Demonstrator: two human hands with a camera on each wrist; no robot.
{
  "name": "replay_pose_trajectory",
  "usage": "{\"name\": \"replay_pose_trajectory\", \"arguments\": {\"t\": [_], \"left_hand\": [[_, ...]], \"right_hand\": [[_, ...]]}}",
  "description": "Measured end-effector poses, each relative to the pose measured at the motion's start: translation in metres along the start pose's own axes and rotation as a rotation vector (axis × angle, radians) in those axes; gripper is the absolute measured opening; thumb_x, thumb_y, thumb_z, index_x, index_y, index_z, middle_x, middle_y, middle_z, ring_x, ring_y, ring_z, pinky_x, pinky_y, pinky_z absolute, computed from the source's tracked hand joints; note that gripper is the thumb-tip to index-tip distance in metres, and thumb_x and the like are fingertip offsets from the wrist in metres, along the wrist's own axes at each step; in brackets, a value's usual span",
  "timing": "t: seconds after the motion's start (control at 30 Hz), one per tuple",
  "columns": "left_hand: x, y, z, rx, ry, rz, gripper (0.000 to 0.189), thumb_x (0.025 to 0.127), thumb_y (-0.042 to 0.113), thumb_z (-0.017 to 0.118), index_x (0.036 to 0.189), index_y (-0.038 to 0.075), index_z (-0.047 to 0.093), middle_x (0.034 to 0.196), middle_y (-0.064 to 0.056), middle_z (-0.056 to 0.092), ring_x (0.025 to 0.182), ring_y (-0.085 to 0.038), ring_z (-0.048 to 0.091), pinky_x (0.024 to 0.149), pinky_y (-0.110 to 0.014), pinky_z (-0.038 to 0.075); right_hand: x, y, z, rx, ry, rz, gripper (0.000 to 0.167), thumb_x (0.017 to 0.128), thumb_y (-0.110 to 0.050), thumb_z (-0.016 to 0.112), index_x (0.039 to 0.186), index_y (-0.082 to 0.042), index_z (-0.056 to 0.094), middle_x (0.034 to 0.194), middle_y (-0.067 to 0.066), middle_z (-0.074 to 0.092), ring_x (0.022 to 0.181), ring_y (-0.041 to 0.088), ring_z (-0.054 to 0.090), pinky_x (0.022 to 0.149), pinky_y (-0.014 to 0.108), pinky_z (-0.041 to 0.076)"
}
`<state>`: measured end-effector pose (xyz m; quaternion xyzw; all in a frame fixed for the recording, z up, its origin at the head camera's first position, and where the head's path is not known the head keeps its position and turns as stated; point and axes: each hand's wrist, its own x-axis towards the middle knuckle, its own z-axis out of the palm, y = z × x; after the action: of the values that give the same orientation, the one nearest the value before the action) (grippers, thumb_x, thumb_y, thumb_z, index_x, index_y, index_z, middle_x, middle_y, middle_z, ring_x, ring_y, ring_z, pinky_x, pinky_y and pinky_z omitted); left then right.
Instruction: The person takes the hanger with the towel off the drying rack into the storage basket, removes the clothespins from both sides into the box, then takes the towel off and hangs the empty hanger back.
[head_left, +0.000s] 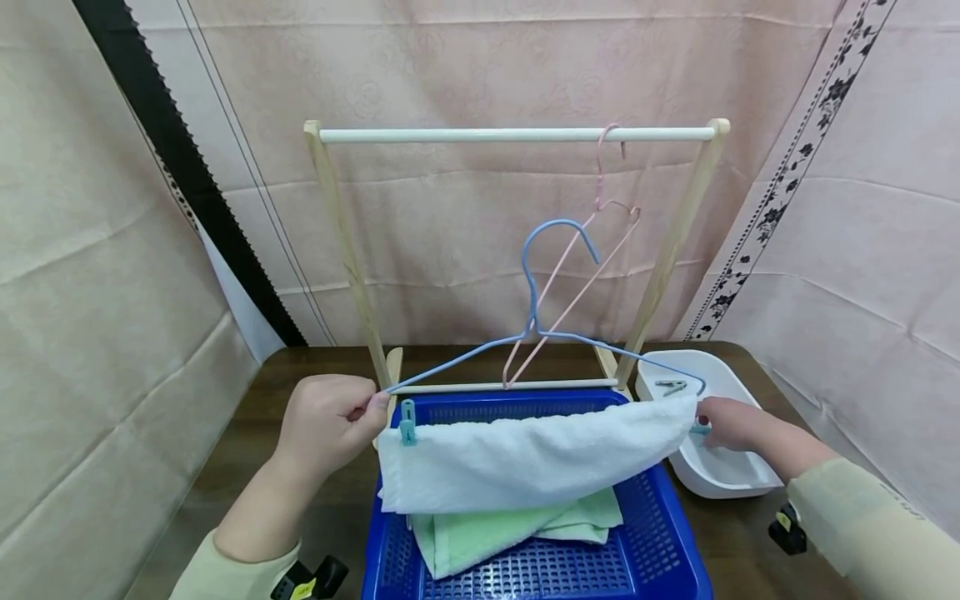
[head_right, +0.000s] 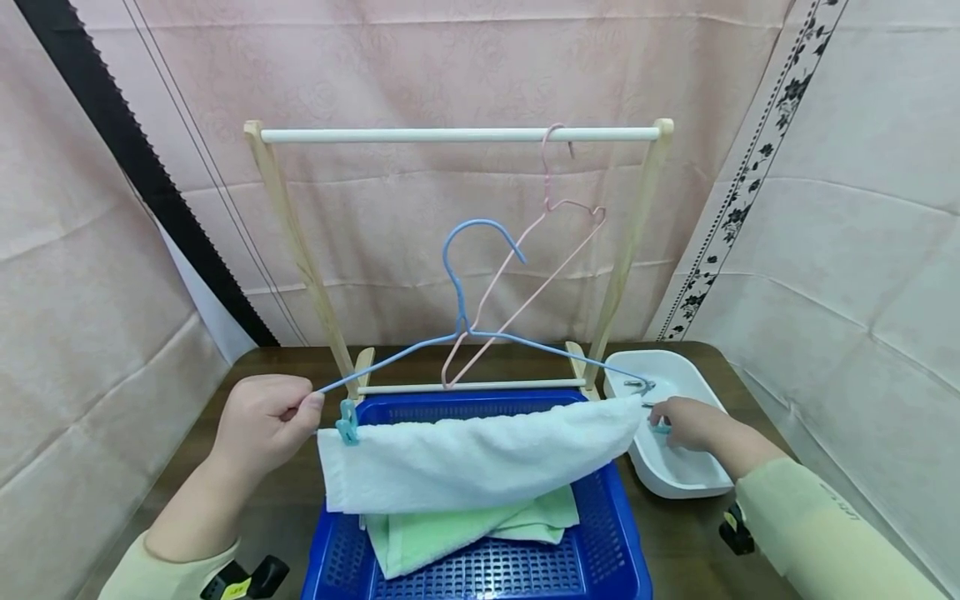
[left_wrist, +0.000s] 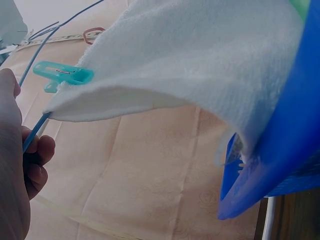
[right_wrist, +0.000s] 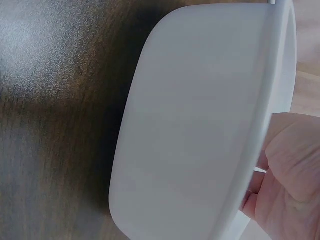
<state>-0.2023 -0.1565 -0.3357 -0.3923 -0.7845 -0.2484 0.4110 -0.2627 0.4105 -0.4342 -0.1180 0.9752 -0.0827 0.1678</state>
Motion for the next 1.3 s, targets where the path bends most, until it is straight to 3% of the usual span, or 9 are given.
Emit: {"name": "replay_pose_trajectory", "arguments": {"t": [0.2, 0.47, 0.7, 0.83, 0.97, 1.3], "left_hand": [[-0.001, 0.0, 0.001, -0.004, 0.01, 0.003, 0.045, 0.097, 0.033, 0.046, 0.054, 0.023, 0.036, 0.052, 0.011, 0.03, 0.046, -0.002, 0.027, 0.044, -0.014, 0.02], [-0.001, 0.0, 0.001, -0.008, 0.013, -0.002, 0.042, 0.093, 0.028, 0.049, 0.054, 0.023, 0.036, 0.052, 0.011, 0.03, 0.047, -0.001, 0.026, 0.044, -0.014, 0.019], [-0.002, 0.0, 0.0, -0.003, 0.002, -0.022, 0.039, 0.089, 0.023, 0.051, 0.054, 0.023, 0.036, 0.052, 0.012, 0.03, 0.046, -0.001, 0.026, 0.043, -0.015, 0.02], [-0.003, 0.0, 0.001, 0.002, 0.003, -0.025, 0.038, 0.089, 0.023, 0.051, 0.054, 0.023, 0.036, 0.052, 0.012, 0.029, 0.046, -0.001, 0.026, 0.043, -0.015, 0.02], [-0.003, 0.001, 0.002, 0.002, 0.007, -0.023, 0.038, 0.088, 0.021, 0.052, 0.054, 0.023, 0.036, 0.052, 0.012, 0.029, 0.046, -0.001, 0.025, 0.043, -0.015, 0.02], [-0.003, 0.002, 0.001, 0.018, -0.004, -0.037, 0.04, 0.092, 0.026, 0.05, 0.054, 0.023, 0.037, 0.053, 0.012, 0.03, 0.046, -0.001, 0.026, 0.043, -0.015, 0.021]], "right_hand": [[0.0, 0.0, -0.003, 0.018, 0.0, -0.001, 0.032, 0.079, -0.005, 0.079, 0.108, 0.001, 0.067, 0.098, 0.012, 0.067, 0.087, 0.027, 0.06, 0.083, 0.052, 0.05], [-0.005, 0.001, -0.006, 0.045, 0.029, -0.025, 0.025, 0.082, -0.009, 0.076, 0.105, -0.003, 0.068, 0.095, 0.008, 0.066, 0.083, 0.022, 0.057, 0.078, 0.047, 0.05], [-0.02, -0.01, -0.011, 0.075, 0.151, -0.067, 0.029, 0.089, -0.024, 0.072, 0.11, -0.005, 0.066, 0.097, 0.006, 0.065, 0.083, 0.02, 0.057, 0.072, 0.041, 0.051], [-0.034, -0.019, -0.012, 0.09, 0.227, -0.063, 0.049, 0.093, -0.036, 0.065, 0.124, 0.001, 0.06, 0.11, 0.018, 0.065, 0.098, 0.034, 0.062, 0.081, 0.052, 0.052], [-0.051, -0.031, -0.012, 0.093, 0.303, -0.048, 0.065, 0.096, -0.05, 0.056, 0.134, 0.002, 0.054, 0.128, 0.027, 0.058, 0.117, 0.047, 0.054, 0.091, 0.064, 0.044], [-0.082, -0.049, -0.008, 0.051, 0.45, -0.093, 0.054, 0.098, -0.042, 0.057, 0.136, -0.004, 0.055, 0.133, 0.023, 0.057, 0.122, 0.045, 0.052, 0.095, 0.065, 0.04]]}}
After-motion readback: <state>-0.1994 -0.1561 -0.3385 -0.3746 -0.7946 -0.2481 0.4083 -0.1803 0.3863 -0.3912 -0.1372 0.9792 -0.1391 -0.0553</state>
